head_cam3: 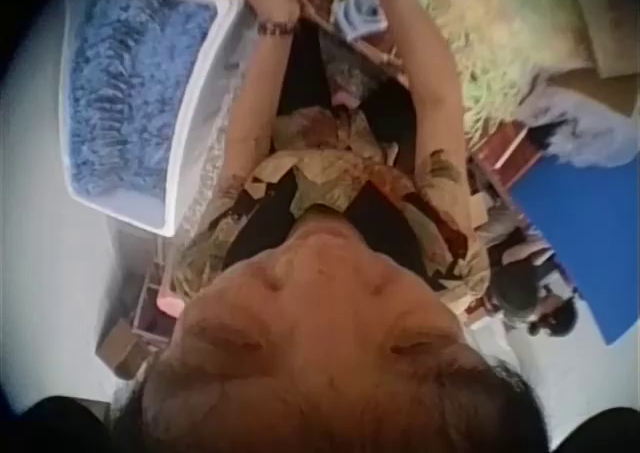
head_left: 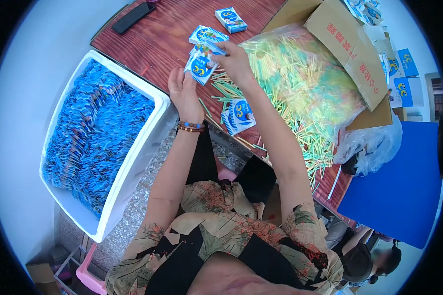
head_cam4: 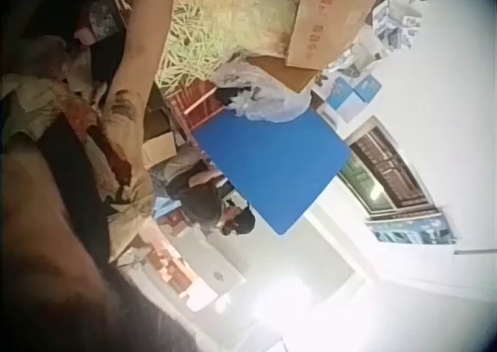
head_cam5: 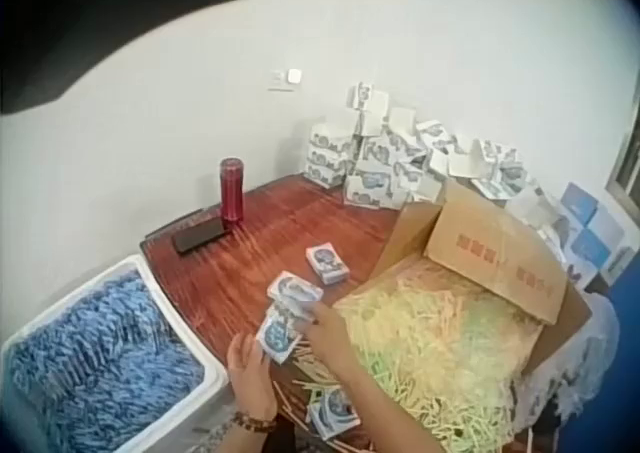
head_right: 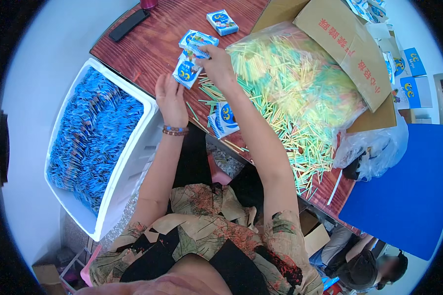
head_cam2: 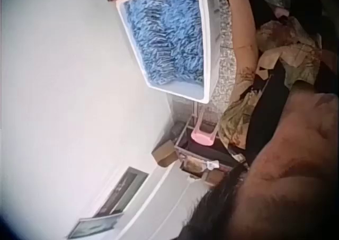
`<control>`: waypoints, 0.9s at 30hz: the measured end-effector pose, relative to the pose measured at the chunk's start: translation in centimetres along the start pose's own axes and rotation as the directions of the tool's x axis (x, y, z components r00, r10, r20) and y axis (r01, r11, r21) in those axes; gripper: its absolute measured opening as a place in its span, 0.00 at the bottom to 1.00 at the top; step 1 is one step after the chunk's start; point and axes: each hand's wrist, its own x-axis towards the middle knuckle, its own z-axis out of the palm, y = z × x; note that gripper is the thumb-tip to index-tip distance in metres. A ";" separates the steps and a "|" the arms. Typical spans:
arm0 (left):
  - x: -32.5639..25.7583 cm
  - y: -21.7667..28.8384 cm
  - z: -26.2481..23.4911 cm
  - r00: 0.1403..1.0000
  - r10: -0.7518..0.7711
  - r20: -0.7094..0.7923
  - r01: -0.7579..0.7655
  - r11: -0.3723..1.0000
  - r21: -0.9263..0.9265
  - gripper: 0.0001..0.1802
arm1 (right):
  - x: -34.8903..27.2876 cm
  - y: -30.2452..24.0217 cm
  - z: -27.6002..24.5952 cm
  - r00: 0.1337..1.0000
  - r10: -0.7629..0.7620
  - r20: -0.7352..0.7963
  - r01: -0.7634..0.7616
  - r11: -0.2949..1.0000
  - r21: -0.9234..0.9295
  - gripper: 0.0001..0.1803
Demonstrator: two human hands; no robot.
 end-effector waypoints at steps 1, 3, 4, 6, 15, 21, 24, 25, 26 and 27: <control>-0.4 0.0 0.0 0.989 0.142 -0.050 -0.133 0.979 0.154 0.30 | 0.3 -0.4 0.1 1.000 -0.005 0.019 0.005 1.000 0.002 0.21; -1.1 0.1 -0.2 0.958 0.277 -0.070 -0.242 0.917 0.317 0.28 | 0.8 -0.2 0.6 1.000 -0.002 0.031 0.002 1.000 0.009 0.22; -1.2 0.2 -0.3 0.946 0.323 0.013 -0.299 0.858 0.417 0.27 | 1.1 0.2 0.8 1.000 -0.011 0.015 0.011 1.000 -0.027 0.22; -1.7 -0.2 -0.1 0.923 0.362 0.132 -0.380 0.803 0.460 0.21 | 1.2 0.8 1.1 0.974 -0.217 -0.058 0.195 0.945 -0.261 0.22; -5.0 -0.9 1.2 0.760 0.031 0.649 -0.629 -0.213 0.748 0.18 | -9.9 -0.9 -7.6 0.996 0.069 0.050 -0.062 0.989 -0.137 0.13; -4.6 -1.9 1.4 0.651 -0.055 0.757 -0.731 -0.317 0.605 0.15 | -17.9 3.0 -8.9 0.986 0.123 -0.109 -0.141 0.976 -0.168 0.12; -4.8 -1.1 1.8 0.568 -0.014 0.823 -0.780 -0.327 0.533 0.09 | -18.2 3.2 -9.2 0.986 0.096 -0.139 -0.115 0.985 -0.132 0.12; -4.8 -0.9 2.1 0.523 0.025 0.852 -0.802 -0.324 0.502 0.08 | -18.2 3.2 -9.3 0.987 0.072 -0.142 -0.090 0.988 -0.127 0.12; -5.0 -0.6 2.3 0.496 0.064 0.866 -0.825 -0.275 0.493 0.05 | -18.3 3.0 -9.4 0.980 0.094 -0.173 -0.111 0.990 -0.092 0.12; -4.9 -0.1 2.5 0.487 0.058 0.871 -0.830 -0.280 0.482 0.05 | -18.3 2.2 -9.3 0.979 0.092 -0.181 -0.108 0.991 -0.083 0.12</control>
